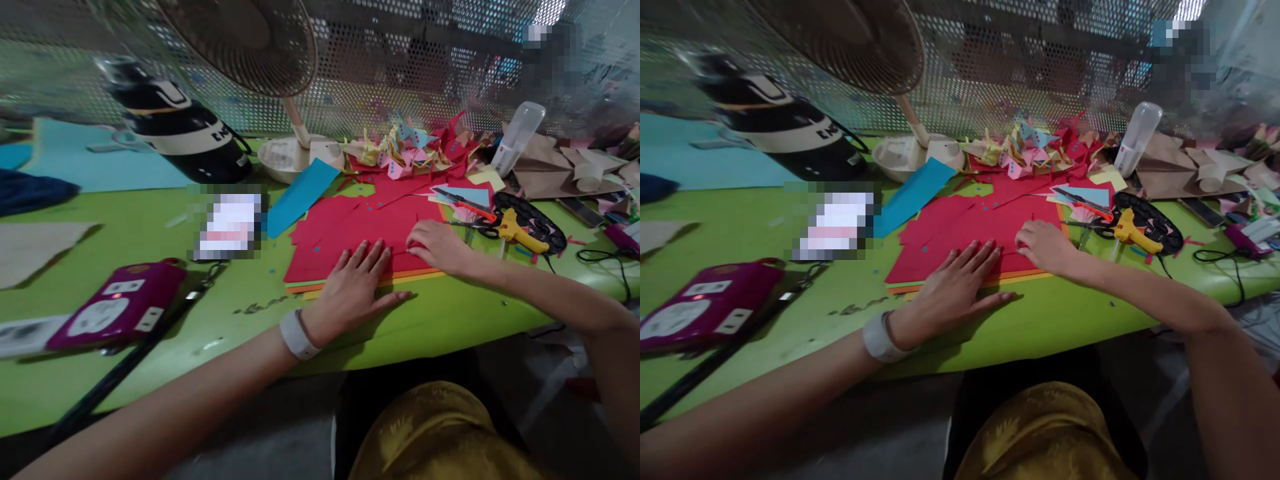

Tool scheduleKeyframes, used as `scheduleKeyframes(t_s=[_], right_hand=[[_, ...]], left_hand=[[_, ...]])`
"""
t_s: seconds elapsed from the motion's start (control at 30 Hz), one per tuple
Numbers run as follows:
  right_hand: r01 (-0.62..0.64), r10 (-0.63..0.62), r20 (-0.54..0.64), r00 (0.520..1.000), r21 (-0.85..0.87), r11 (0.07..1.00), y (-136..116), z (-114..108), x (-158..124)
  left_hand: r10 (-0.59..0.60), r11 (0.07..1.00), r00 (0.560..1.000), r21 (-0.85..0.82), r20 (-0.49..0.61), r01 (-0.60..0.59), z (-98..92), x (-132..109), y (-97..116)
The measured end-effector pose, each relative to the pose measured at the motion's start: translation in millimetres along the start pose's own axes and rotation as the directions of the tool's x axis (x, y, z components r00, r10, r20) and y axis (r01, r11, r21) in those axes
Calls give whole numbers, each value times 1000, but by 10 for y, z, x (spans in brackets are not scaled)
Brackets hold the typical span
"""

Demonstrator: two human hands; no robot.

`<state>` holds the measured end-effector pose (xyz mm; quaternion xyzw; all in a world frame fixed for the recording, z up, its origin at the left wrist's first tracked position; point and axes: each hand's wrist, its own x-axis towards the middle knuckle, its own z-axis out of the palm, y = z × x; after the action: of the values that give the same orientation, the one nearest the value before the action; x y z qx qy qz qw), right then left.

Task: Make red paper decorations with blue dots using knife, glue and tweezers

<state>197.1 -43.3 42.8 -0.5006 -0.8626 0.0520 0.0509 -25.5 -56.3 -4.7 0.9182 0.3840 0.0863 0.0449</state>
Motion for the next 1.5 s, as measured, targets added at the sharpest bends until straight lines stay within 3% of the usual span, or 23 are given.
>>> scheduleKeyframes(t_s=[0.13, 0.27, 0.43, 0.5, 0.57, 0.7, 1.0, 1.2, 1.4, 1.5], right_hand=[[-39, 39, 9, 999, 15, 999, -1, 97, 54], [-93, 92, 47, 995, 31, 995, 32, 36, 66], [-158, 160, -39, 986, 49, 986, -99, -13, 225], [-181, 179, 22, 984, 129, 975, -143, -22, 318], [-204, 169, 168, 971, 217, 955, -145, -42, 403], [-285, 91, 446, 891, 391, 875, -69, -105, 512], [-403, 143, 502, 853, 458, 792, 2, -78, 619], [-527, 214, 571, 792, 464, 712, 190, -114, 508], [-627, 365, 573, 734, 366, 687, 579, -258, 207], [-625, 396, 534, 747, 360, 693, 695, -349, 144]], left_hand=[[-17, 1000, 1000, 0, 17, 17, -10, -6, 17], [0, 1000, 1000, 23, 15, 0, -23, -13, 25], [2, 998, 999, 65, 45, -4, -40, -10, 24], [-5, 997, 998, 74, 59, 1, -45, -6, 22], [-19, 997, 997, 74, 75, 13, -45, -4, 20], [-24, 997, 996, 74, 83, 18, -28, -3, 16], [-41, 995, 995, 95, 94, 32, -23, -5, 25], [-45, 994, 993, 108, 111, 33, -32, -2, 23], [-31, 995, 997, 97, 72, 24, -9, -13, 19], [-33, 995, 997, 96, 64, 27, 2, -12, 19]])
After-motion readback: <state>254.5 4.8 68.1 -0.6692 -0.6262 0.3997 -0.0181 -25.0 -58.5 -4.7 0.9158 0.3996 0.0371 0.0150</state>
